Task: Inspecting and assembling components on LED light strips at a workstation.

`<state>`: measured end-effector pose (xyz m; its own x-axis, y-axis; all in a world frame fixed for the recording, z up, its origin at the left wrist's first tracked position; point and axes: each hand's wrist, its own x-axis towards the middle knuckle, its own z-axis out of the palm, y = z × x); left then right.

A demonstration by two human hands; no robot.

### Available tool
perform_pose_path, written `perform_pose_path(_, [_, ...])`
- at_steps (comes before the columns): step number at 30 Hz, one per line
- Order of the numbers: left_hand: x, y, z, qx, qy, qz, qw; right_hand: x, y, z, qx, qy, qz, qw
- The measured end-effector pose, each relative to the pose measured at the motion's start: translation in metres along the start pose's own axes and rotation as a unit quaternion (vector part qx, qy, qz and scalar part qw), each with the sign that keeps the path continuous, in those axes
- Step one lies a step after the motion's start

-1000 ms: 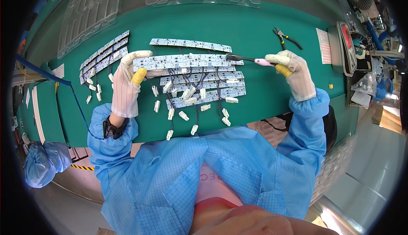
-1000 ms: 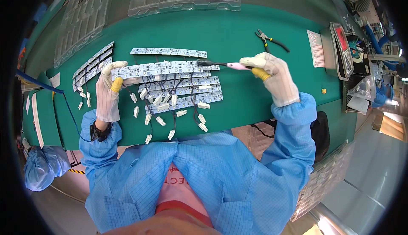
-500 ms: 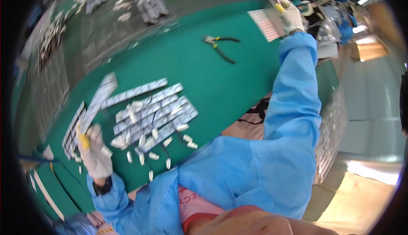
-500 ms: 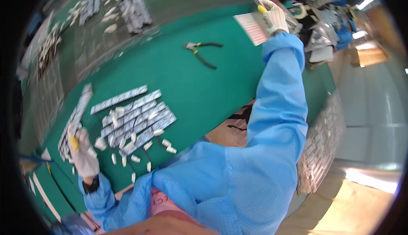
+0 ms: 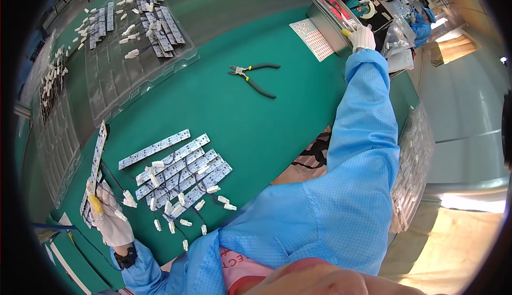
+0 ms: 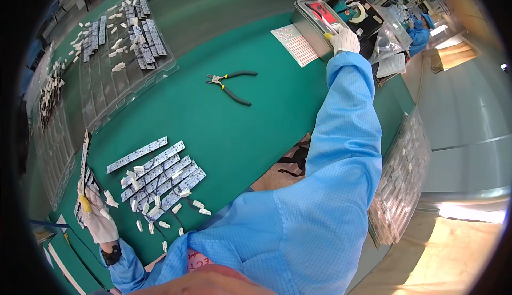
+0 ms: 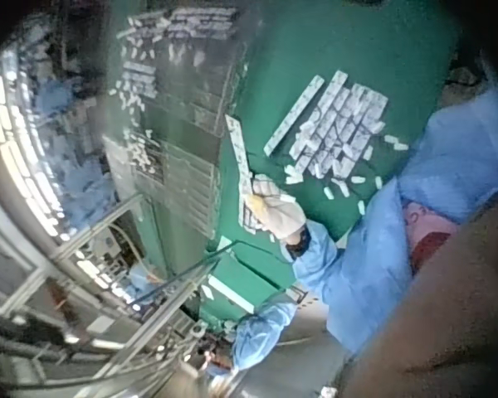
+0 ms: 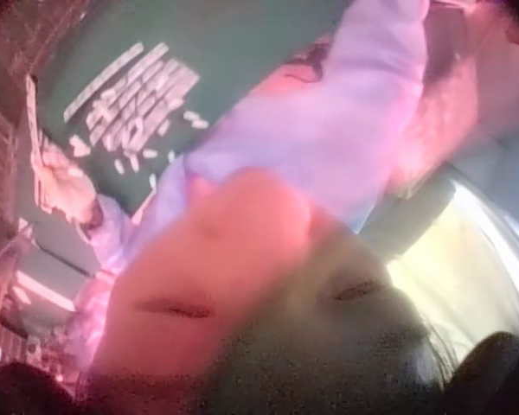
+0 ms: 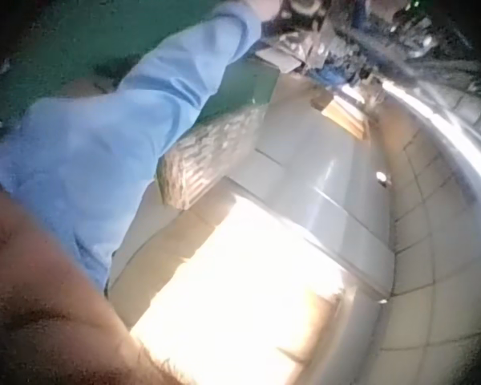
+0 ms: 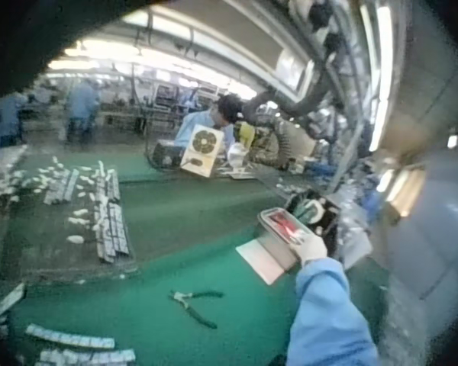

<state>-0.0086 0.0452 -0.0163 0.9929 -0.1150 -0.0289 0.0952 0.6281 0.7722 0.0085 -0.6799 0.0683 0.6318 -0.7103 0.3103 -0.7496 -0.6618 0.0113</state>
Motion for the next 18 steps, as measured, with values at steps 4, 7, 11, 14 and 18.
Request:
perform_pose_path(4, [0.006,-0.002,0.015,0.015,-0.019,-0.005,1.0,0.02,0.02,0.022,0.004,0.007,-0.033,0.999])
perform_pose_path(7, [-0.002,0.0,0.01,0.001,-0.025,-0.012,1.0,0.029,0.018,0.033,-0.012,0.003,-0.051,0.999])
perform_pose_path(11, [-0.004,0.006,-0.004,-0.012,-0.04,-0.006,0.999,0.027,0.015,0.024,-0.029,-0.01,-0.03,0.999])
perform_pose_path(14, [-0.013,0.002,-0.006,0.119,0.095,0.035,0.988,0.025,0.0,0.014,-0.001,-0.027,-0.005,1.0])
perform_pose_path(18, [-0.009,0.008,0.03,0.164,-0.067,0.067,0.982,0.063,0.007,0.046,0.094,0.075,-0.058,0.991])
